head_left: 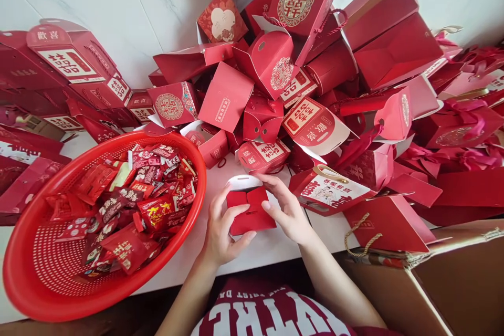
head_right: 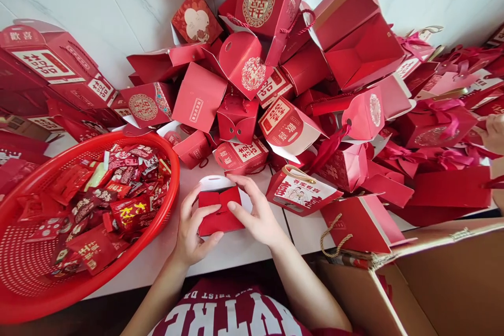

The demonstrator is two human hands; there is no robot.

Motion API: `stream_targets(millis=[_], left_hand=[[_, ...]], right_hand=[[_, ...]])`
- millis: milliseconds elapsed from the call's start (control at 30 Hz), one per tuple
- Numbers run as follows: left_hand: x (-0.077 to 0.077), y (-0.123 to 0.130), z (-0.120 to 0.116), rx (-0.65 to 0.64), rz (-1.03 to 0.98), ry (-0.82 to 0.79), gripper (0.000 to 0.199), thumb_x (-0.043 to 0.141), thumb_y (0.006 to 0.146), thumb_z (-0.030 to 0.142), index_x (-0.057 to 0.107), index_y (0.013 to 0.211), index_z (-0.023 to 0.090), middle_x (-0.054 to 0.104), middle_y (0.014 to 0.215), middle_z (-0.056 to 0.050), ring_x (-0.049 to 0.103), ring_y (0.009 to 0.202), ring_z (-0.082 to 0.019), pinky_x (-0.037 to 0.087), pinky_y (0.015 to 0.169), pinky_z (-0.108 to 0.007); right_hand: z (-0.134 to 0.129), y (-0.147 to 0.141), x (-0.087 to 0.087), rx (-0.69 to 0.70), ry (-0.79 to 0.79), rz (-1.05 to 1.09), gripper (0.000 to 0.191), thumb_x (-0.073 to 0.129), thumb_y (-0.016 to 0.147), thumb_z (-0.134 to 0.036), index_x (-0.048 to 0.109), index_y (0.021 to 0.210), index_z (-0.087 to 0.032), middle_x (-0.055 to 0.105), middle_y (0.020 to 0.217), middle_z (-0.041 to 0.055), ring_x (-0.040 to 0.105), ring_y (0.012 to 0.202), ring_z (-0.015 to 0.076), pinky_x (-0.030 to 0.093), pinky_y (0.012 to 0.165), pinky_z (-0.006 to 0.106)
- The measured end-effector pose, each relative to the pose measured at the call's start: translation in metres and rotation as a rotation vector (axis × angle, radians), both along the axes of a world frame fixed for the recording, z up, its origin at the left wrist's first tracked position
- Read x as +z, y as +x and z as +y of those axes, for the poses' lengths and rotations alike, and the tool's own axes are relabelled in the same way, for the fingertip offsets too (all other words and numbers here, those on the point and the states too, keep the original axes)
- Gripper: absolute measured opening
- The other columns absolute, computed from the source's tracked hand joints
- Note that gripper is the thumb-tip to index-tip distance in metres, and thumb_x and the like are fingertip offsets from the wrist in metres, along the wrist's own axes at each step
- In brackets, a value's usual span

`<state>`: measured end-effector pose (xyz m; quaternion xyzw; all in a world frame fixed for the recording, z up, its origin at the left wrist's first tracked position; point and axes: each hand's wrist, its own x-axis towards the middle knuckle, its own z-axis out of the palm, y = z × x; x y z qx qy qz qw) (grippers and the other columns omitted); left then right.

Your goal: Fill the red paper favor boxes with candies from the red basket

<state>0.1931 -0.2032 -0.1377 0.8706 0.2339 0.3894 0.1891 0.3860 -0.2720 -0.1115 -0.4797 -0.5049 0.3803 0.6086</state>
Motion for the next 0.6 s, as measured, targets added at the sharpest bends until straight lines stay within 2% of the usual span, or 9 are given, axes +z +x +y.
stream_targets(millis=[67,133,233,300,433,600], left_hand=[[-0.004,-0.002,-0.002,0.062,-0.051,0.102,0.046,0.067,0.088,0.043,0.057,0.126,0.02,0.033,0.155,-0.017,0.042,0.14,-0.037,0.043,0.11,-0.054],[-0.006,-0.003,-0.004,0.11,-0.128,0.197,0.059,0.075,0.082,0.04,0.052,0.133,0.021,0.037,0.152,-0.017,0.044,0.139,-0.036,0.046,0.109,-0.051],[-0.005,-0.003,-0.005,0.088,-0.135,0.255,0.075,0.076,0.08,0.04,0.044,0.144,0.018,0.042,0.15,-0.02,0.046,0.138,-0.036,0.046,0.11,-0.051],[-0.001,-0.003,-0.004,0.046,-0.045,0.253,0.072,0.071,0.084,0.04,0.043,0.147,0.017,0.049,0.148,-0.02,0.049,0.137,-0.036,0.043,0.112,-0.054],[0.007,-0.003,-0.001,-0.033,0.086,0.219,0.055,0.057,0.092,0.03,0.049,0.145,0.018,0.059,0.142,-0.016,0.054,0.135,-0.033,0.037,0.115,-0.054],[0.007,-0.004,0.002,-0.099,0.015,0.146,0.056,0.05,0.089,0.01,0.053,0.144,0.019,0.065,0.136,-0.01,0.057,0.132,-0.027,0.049,0.107,-0.045]], right_hand=[[-0.002,0.002,-0.001,-0.007,0.037,-0.031,0.043,0.059,0.098,-0.037,0.052,0.14,-0.032,0.063,0.131,0.0055,0.056,0.126,0.0243,0.041,0.114,0.045],[-0.005,0.001,-0.003,-0.015,0.064,-0.084,0.038,0.058,0.099,-0.035,0.055,0.137,-0.032,0.067,0.117,0.0046,0.06,0.118,0.0237,0.044,0.109,0.044],[-0.007,-0.001,-0.005,-0.032,0.082,-0.22,0.022,0.058,0.099,-0.031,0.066,0.12,-0.03,0.069,0.109,0.0046,0.058,0.12,0.0253,0.045,0.105,0.044],[-0.007,-0.001,-0.005,-0.049,0.092,-0.306,0.017,0.059,0.098,-0.027,0.069,0.111,-0.029,0.07,0.107,0.0049,0.058,0.121,0.026,0.045,0.105,0.045],[-0.006,-0.002,-0.006,-0.062,0.084,-0.351,0.018,0.06,0.096,-0.022,0.067,0.111,-0.029,0.068,0.108,0.0049,0.058,0.119,0.025,0.046,0.104,0.045],[-0.005,-0.006,-0.007,-0.037,-0.03,-0.277,0.027,0.056,0.097,-0.021,0.059,0.123,-0.03,0.058,0.131,0.006,0.054,0.127,0.0221,0.043,0.111,0.042]])
